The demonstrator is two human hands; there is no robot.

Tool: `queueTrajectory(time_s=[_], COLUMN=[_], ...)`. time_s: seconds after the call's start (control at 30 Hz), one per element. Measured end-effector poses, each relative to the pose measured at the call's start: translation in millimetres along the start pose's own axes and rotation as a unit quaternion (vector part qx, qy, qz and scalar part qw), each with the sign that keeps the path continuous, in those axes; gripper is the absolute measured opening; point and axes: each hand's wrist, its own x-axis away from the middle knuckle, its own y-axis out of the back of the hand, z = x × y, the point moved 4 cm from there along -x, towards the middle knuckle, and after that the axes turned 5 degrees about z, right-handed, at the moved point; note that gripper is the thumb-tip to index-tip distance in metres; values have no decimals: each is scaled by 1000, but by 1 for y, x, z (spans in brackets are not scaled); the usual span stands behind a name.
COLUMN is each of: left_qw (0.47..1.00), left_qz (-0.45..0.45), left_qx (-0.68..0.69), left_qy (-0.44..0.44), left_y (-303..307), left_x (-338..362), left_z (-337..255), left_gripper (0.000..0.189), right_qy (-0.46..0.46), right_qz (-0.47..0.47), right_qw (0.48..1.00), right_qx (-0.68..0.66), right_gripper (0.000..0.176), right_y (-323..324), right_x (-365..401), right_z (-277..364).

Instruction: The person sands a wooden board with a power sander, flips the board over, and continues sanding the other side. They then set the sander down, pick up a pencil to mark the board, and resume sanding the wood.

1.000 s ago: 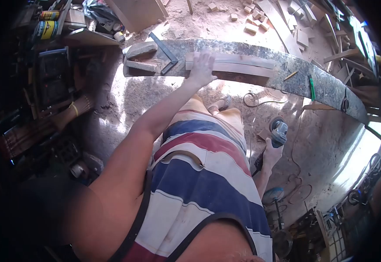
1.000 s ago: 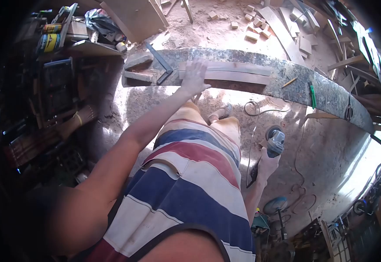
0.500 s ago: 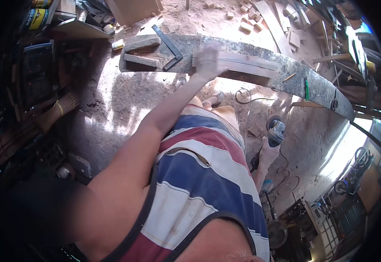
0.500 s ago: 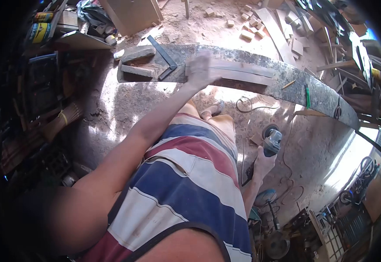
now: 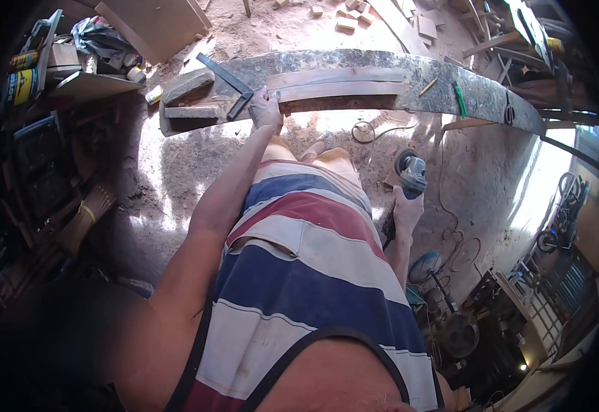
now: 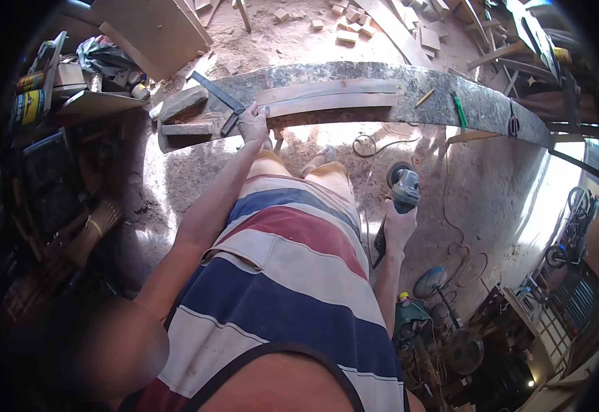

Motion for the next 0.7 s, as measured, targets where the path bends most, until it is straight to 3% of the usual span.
queueTrajectory(time_s=[0.07, 0.17, 0.27, 0.37, 0.4, 0.5, 0.63, 0.7], left_qw=[1000, 1000, 990, 981, 943, 865, 885, 859], left_qz=[1, 5, 103, 155, 132, 133, 246, 206], left_qx=[1, 5, 93, -62, -268, -346, -305, -325], left_qy=[-3, 6, -3, -98, -146, -338, -253, -338], left_y=[-2, 3, 6, 34, 43, 58, 57, 59], left_x=[-4, 5, -4, 21, 20, 4, -29, -28], left_z=[7, -8, 6, -42, -48, -46, -36, -44], left_gripper=[70, 61, 83, 117, 141, 139, 130, 122], right_qy=[-5, 6, 22, 38, 41, 73, 100, 122], right_qz=[14, 30, 43, 59, 64, 94, 150, 170], right_qw=[1000, 999, 999, 997, 997, 993, 984, 978], right_qx=[-1, -13, 5, 19, 22, 19, 10, 11], right_gripper=[60, 62, 63, 62, 62, 63, 61, 61], right_y=[-2, -10, -20, -37, -43, -68, -121, -140], right_x=[-3, -8, -12, -14, -13, -7, -7, 2], right_z=[5, 8, 12, 30, 38, 68, 102, 127])
